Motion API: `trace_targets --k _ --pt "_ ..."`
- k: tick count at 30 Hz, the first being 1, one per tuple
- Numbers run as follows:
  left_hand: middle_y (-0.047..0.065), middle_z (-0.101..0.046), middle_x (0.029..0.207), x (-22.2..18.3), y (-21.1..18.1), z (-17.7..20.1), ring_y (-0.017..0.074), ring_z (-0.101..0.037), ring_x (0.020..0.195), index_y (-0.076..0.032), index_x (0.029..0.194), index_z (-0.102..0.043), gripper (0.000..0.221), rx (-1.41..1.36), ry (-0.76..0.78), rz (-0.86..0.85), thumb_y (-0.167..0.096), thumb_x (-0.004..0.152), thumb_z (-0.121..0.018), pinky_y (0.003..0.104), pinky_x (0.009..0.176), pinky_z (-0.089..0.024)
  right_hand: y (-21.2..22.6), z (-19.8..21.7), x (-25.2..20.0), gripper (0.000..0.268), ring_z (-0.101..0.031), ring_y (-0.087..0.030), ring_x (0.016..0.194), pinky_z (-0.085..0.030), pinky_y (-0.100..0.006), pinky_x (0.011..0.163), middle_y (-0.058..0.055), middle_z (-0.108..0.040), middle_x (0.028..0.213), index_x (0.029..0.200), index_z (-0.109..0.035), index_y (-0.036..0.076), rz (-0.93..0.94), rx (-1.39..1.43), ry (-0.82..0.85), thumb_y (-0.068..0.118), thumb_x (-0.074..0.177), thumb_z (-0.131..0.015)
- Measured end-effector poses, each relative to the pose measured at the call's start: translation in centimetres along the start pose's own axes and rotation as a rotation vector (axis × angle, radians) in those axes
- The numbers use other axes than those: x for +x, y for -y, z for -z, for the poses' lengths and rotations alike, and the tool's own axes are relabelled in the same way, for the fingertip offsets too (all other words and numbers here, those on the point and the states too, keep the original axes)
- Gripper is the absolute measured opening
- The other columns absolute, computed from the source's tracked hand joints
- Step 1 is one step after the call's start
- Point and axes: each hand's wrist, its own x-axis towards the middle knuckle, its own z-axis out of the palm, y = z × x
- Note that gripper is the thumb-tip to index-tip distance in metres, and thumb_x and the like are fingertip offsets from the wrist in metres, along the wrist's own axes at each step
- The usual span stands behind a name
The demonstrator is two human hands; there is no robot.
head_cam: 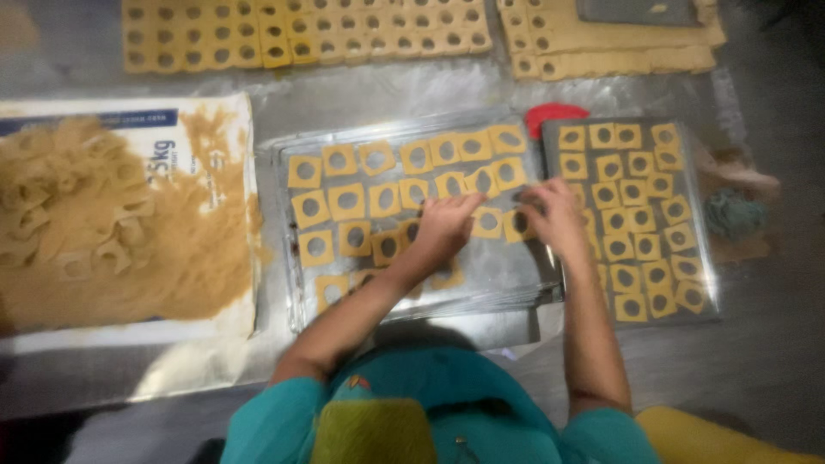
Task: The person repeatedly picks up square-shaped snacks from a large pile and arranges them in neat rows on metal trays. A second person is visible working alongside, performing a similar task.
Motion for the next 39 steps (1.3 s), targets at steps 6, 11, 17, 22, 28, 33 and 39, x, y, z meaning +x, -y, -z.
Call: trace_targets --k 6,11,17,22,28,33,39 --pt "0.013 -0.062 0.117 3.0 -0.2 -3.9 0.0311 -0.062 0.107 -0.019 0.112 -0.072 0.024 0.349 0.218 -0.05 -0.024 0.09 -0.063 0.051 0.089 -0.041 -1.8 -1.1 0.3 0.023 -0.062 -0.03 0.099 -0.05 -0.045 0.089 -0.01 -0.065 0.102 0.102 -0.077 0.012 0.062 -0.096 0.032 0.015 0.08 -0.081" --pt "0.013 -0.063 0.116 2.8 0.8 -3.7 0.0314 -0.063 0.107 -0.017 0.107 -0.072 0.025 0.311 0.045 -0.016 -0.024 0.084 -0.064 0.052 0.089 -0.043 -2.0 -2.0 2.0 0.015 -0.062 -0.034 0.097 -0.049 -0.047 0.082 -0.013 -0.066 0.1 0.1 -0.078 0.011 0.111 -0.075 -0.15 0.018 0.086 -0.08" --pt "0.017 -0.072 0.116 1.4 -0.5 -0.5 0.0346 -0.067 0.107 -0.008 0.12 -0.066 0.029 -0.465 0.037 -0.064 -0.009 0.093 -0.056 0.045 0.09 -0.053 -0.2 2.7 -0.8 0.028 -0.068 -0.021 0.103 -0.054 -0.036 0.086 -0.006 -0.07 0.114 0.122 -0.068 0.013 -0.254 0.588 0.086 0.011 0.094 -0.063" --pt "0.024 -0.072 0.105 -0.9 -1.9 0.5 0.0403 -0.07 0.093 -0.007 0.129 -0.059 0.033 -0.66 0.527 0.497 -0.017 0.098 -0.059 0.043 0.076 -0.055 2.1 1.9 -3.0 0.034 -0.068 -0.022 0.1 -0.056 -0.038 0.084 -0.008 -0.067 0.118 0.122 -0.068 0.013 -0.284 0.402 0.39 0.006 0.088 -0.065" --pt "0.023 -0.074 0.107 -2.7 -2.3 0.8 0.0317 -0.072 0.093 -0.006 0.129 -0.065 0.033 -0.375 0.386 0.35 -0.016 0.098 -0.057 0.041 0.082 -0.057 1.0 -1.3 -6.2 0.03 -0.064 -0.035 0.102 -0.053 -0.042 0.089 -0.017 -0.064 0.112 0.113 -0.071 0.007 -0.003 0.148 0.082 0.002 0.084 -0.07" --pt "0.02 -0.076 0.101 -2.0 -4.3 0.1 0.0286 -0.072 0.086 -0.006 0.126 -0.069 0.033 -0.467 0.467 0.378 -0.017 0.097 -0.058 0.039 0.077 -0.057 0.4 -1.0 -6.3 0.025 -0.062 -0.037 0.104 -0.051 -0.044 0.091 -0.016 -0.064 0.107 0.111 -0.073 0.008 -0.017 0.019 -0.101 0.002 0.087 -0.071" --pt "0.013 -0.074 0.104 -1.0 -4.6 -1.3 0.0182 -0.071 0.086 -0.005 0.123 -0.065 0.032 -0.964 0.428 0.495 -0.024 0.097 -0.065 0.032 0.07 -0.058 1.6 1.4 -6.6 0.038 -0.064 -0.02 0.09 -0.053 -0.033 0.075 -0.005 -0.065 0.103 0.118 -0.068 0.009 -0.249 0.528 0.161 0.004 0.08 -0.074"
